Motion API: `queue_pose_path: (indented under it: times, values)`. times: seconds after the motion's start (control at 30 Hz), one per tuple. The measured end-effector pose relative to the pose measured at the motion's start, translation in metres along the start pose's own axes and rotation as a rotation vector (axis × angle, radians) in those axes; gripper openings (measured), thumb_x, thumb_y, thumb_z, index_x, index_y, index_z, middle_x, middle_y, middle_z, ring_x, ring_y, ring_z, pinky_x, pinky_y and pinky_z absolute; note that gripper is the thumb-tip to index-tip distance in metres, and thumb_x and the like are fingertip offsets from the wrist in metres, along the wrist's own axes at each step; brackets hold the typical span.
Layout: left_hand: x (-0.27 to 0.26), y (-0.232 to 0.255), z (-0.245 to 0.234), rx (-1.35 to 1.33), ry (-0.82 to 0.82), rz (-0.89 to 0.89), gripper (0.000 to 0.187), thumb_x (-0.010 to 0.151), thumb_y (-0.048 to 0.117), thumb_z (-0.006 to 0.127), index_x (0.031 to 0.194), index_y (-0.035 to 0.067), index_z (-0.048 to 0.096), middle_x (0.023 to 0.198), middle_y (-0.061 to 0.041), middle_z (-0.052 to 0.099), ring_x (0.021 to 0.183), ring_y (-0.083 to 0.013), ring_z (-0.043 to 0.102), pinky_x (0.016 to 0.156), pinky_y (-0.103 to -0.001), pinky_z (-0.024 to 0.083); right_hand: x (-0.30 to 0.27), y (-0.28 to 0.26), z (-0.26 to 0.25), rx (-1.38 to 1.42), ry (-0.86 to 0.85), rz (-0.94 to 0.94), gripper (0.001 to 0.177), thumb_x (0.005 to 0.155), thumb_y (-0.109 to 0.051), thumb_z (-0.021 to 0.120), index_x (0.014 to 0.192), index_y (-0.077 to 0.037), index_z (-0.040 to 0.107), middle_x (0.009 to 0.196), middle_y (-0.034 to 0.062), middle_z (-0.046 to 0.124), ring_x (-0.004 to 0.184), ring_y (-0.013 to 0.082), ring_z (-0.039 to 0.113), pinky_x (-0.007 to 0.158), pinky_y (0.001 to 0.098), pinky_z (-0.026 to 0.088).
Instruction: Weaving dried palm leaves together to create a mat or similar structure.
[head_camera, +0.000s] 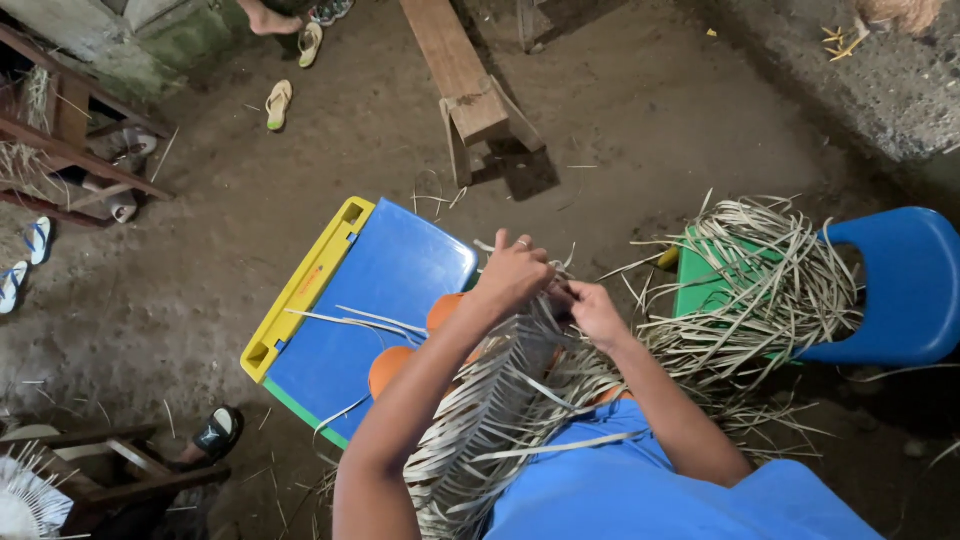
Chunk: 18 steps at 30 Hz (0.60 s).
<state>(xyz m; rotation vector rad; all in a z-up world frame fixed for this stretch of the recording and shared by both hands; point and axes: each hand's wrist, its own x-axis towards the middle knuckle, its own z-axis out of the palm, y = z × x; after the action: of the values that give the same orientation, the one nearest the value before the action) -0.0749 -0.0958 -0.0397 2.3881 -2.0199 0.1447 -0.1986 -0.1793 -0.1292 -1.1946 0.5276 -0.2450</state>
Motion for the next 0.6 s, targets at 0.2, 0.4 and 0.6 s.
queue_pose_path:
  times: [0.2, 0.4, 0.6]
  values:
    - [0.001, 0.001, -0.015, 0.023, 0.000, 0.015, 0.004, 0.070, 0.018, 0.065, 0.067, 0.021, 0.068, 0.068, -0.001, 0.061, 0.073, -0.0213, 0.052, 0.079, -0.050, 0.034, -0.006, -0.007, 0.004, -0.054, -0.031, 0.007, 0.011, 0.076, -0.005, 0.067, 0.086, -0.002, 0.066, 0.075, 0.0053, 0.061, 0.067, 0.0115, 0.052, 0.061, 0.0261, 0.046]
    - [0.002, 0.006, -0.026, 0.063, 0.056, 0.049, 0.005, 0.070, 0.015, 0.064, 0.068, 0.018, 0.068, 0.069, -0.002, 0.060, 0.074, -0.0215, 0.049, 0.079, -0.049, 0.032, -0.002, 0.008, 0.014, -0.077, 0.084, -0.031, 0.010, 0.072, -0.006, 0.072, 0.081, -0.005, 0.068, 0.068, 0.0033, 0.061, 0.063, 0.0088, 0.050, 0.053, 0.0232, 0.044]
    - [0.000, 0.001, -0.022, 0.090, 0.164, 0.073, 0.006, 0.070, 0.015, 0.063, 0.067, 0.018, 0.066, 0.069, -0.003, 0.056, 0.077, -0.0222, 0.046, 0.079, -0.050, 0.029, -0.005, 0.006, 0.014, -0.039, 0.105, -0.015, 0.007, 0.073, -0.004, 0.068, 0.079, -0.003, 0.067, 0.062, 0.0026, 0.058, 0.054, 0.0071, 0.049, 0.046, 0.0178, 0.041]
